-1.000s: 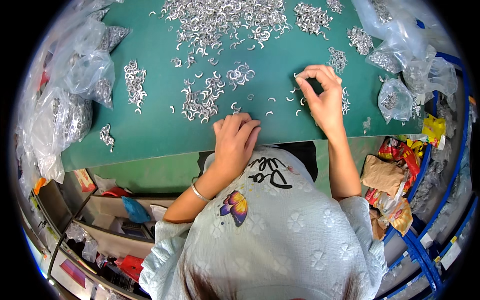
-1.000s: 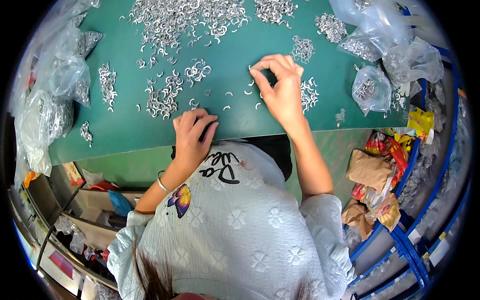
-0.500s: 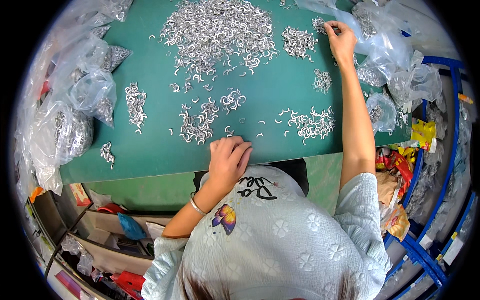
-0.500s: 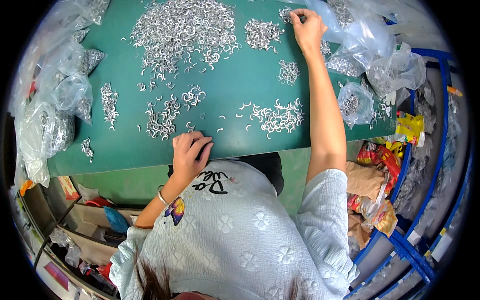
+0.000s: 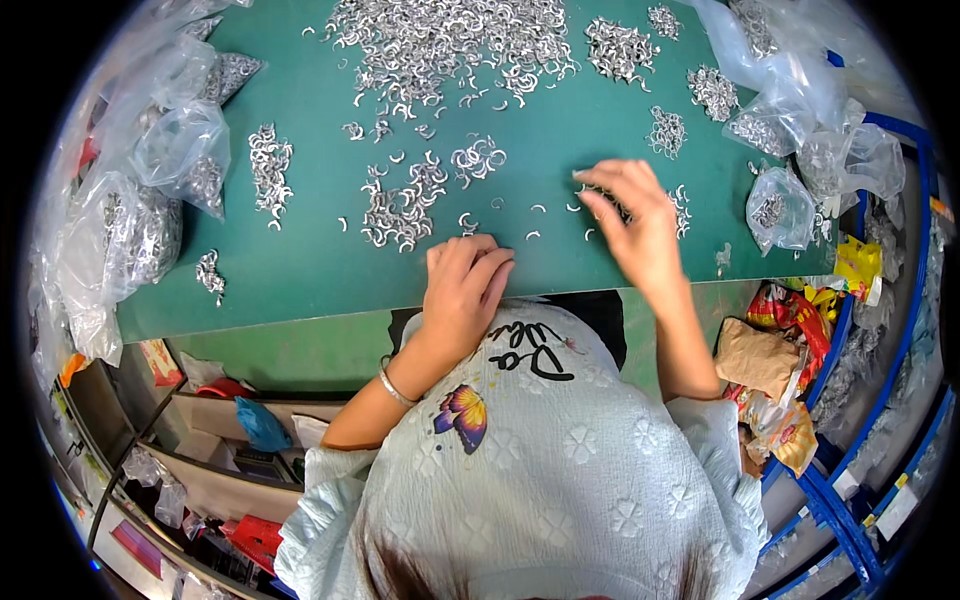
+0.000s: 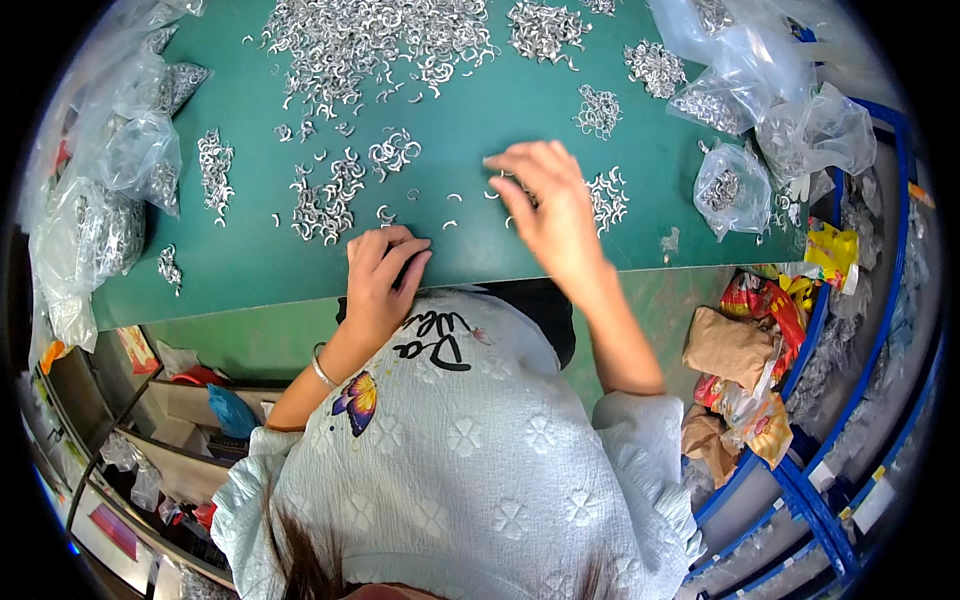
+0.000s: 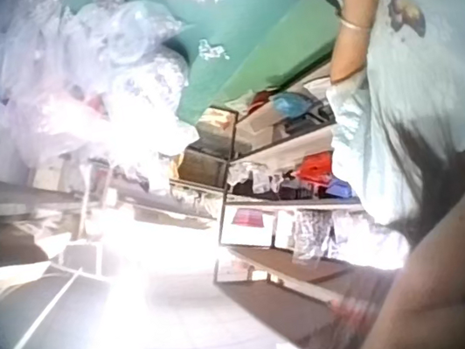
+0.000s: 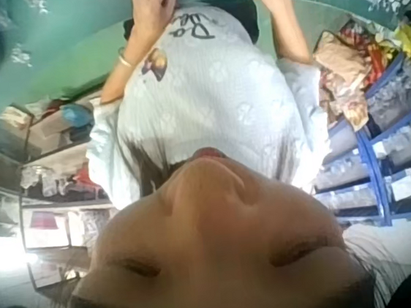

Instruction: The person is sorting and arranging small crescent-shaped metal clips on a green workbench by hand, moving them into piles.

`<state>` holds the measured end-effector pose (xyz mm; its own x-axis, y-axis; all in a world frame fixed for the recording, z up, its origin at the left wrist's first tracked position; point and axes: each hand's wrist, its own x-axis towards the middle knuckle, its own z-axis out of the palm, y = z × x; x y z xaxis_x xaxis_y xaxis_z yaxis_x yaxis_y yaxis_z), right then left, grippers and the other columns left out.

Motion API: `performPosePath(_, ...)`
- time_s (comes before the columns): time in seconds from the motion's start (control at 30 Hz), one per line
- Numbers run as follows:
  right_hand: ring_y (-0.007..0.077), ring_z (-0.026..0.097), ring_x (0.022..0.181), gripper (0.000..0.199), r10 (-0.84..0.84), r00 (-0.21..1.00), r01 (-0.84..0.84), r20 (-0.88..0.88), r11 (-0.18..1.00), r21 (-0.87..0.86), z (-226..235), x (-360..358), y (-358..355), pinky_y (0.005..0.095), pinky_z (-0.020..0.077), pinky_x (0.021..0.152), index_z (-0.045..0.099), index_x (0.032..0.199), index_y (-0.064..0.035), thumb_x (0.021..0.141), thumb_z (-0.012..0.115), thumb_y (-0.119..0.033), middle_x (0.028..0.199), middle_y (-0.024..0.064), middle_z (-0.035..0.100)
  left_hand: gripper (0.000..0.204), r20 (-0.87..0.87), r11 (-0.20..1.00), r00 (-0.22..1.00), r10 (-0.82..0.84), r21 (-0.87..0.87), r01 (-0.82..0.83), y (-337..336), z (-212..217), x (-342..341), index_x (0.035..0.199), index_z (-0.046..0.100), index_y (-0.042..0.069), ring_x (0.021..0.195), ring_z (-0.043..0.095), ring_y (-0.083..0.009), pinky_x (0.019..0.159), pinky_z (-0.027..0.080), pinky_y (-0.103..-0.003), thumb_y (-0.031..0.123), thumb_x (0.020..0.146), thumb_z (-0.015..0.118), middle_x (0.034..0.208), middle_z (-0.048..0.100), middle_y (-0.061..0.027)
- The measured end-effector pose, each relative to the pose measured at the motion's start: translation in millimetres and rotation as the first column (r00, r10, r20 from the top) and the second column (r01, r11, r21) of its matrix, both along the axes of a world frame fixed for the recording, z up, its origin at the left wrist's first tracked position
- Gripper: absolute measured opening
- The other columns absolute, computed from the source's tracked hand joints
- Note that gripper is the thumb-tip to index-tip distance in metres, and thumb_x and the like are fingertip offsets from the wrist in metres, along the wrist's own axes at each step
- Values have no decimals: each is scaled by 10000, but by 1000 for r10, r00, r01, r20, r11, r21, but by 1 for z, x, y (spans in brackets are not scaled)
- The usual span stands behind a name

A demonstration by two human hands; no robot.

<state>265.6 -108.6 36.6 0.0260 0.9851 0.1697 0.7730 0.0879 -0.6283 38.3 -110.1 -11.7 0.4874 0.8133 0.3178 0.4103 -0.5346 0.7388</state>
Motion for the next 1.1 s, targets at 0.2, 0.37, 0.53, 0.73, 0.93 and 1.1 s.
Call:
performPosePath(0.2,250,537,1100,294,111,969,-139,221,984,114,-20,-43,-26,407,352,911,673,1069,-71,781,710,-114,1158,52,612,243,-15,1000,1000,-6,-15,6,1,5,2,975,654,62,843,551,-230,768,367,-360,22,750,735,953,586,-50)
performPosePath(0.37,244,582,1041,269,-86,936,11,340,976,217,-31,-17,-42,407,334,888,691,1020,-92,754,720,-74,1081,38,645,248,-43,1000,999,21,-22,-22,-4,6,-5,979,657,60,853,555,-227,772,368,-360,13,748,734,960,588,-47)
performPosePath(0.53,241,573,1020,273,78,982,-113,170,971,209,-20,-46,-30,376,342,860,664,1001,-93,739,744,-85,1060,29,624,259,-26,999,999,24,-38,-25,-4,8,-3,965,675,50,841,565,-214,789,371,-333,-29,729,746,944,605,-48)
performPosePath(0.73,249,541,1006,256,-94,961,49,261,983,174,-25,-36,-28,387,344,864,666,995,-87,750,738,-91,1043,30,608,288,-50,997,996,67,-32,-69,-8,6,-15,996,673,51,864,564,-217,790,375,-337,-26,729,749,958,607,-53)
performPosePath(0.93,220,541,951,271,76,982,-109,172,976,189,-29,-69,3,376,349,814,666,1009,-79,747,736,-82,1001,19,598,459,-130,986,979,159,-25,-164,-1,12,-13,1169,625,57,954,534,-247,839,379,-368,30,735,772,1147,567,-85)
performPosePath(1.1,203,547,893,166,76,983,-109,168,974,198,-34,-55,8,374,346,791,678,898,-87,743,737,-73,910,12,615,579,-228,977,952,203,-8,-211,4,14,-12,1285,549,38,1080,495,-289,900,357,-404,113,757,773,1237,520,-114)
